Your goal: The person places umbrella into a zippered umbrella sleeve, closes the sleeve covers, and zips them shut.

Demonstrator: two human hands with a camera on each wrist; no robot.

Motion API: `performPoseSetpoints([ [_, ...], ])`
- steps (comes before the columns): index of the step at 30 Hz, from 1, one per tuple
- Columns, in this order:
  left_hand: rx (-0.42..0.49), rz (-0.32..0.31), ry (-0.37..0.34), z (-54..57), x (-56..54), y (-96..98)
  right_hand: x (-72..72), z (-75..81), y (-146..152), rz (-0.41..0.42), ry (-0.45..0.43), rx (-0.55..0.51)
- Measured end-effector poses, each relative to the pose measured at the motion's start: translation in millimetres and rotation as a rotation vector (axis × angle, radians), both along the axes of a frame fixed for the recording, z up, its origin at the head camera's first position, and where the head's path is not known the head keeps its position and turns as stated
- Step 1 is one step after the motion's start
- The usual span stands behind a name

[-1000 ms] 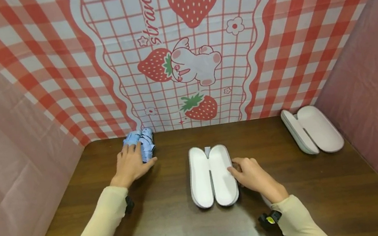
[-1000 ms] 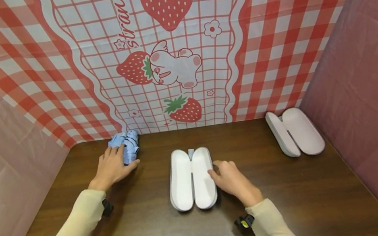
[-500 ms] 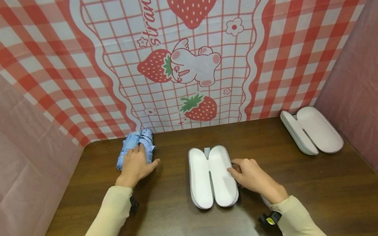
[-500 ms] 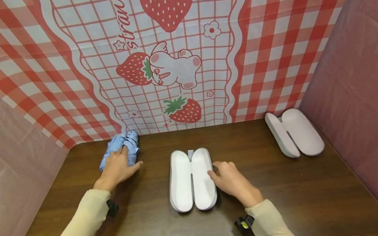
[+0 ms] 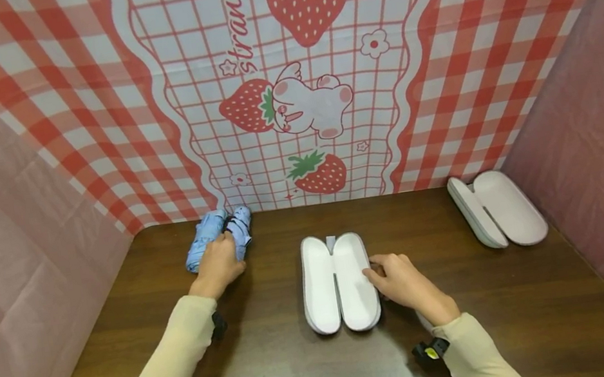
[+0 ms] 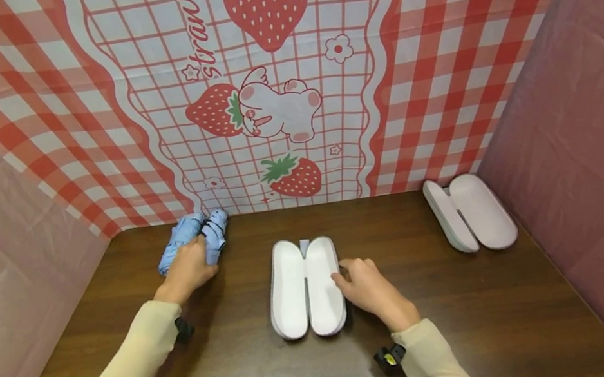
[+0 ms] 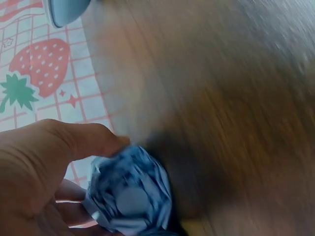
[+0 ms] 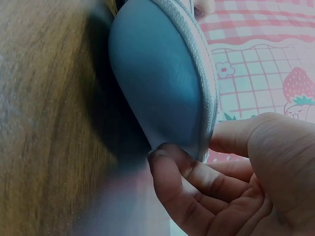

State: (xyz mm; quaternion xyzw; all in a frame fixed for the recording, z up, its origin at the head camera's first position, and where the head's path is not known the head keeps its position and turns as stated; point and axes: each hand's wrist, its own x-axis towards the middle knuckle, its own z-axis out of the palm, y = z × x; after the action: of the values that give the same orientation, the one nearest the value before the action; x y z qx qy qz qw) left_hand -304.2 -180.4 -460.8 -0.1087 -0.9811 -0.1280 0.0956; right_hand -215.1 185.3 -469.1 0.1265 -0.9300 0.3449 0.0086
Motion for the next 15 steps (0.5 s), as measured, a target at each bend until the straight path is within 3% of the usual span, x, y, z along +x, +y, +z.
performPoseSetpoints([
  [5,0.018,0.033,-0.034,1.9,2.6,7.6,0.5,1.1,0,-0.003,-0.01,0.003],
  [9,0.037,0.111,-0.053,1.9,3.2,13.9,0.6,1.9,0,-0.003,-0.019,0.01],
  [15,-0.022,0.184,-0.025,2.9,4.4,23.5,0.8,2.3,0,-0.001,-0.006,0.027],
])
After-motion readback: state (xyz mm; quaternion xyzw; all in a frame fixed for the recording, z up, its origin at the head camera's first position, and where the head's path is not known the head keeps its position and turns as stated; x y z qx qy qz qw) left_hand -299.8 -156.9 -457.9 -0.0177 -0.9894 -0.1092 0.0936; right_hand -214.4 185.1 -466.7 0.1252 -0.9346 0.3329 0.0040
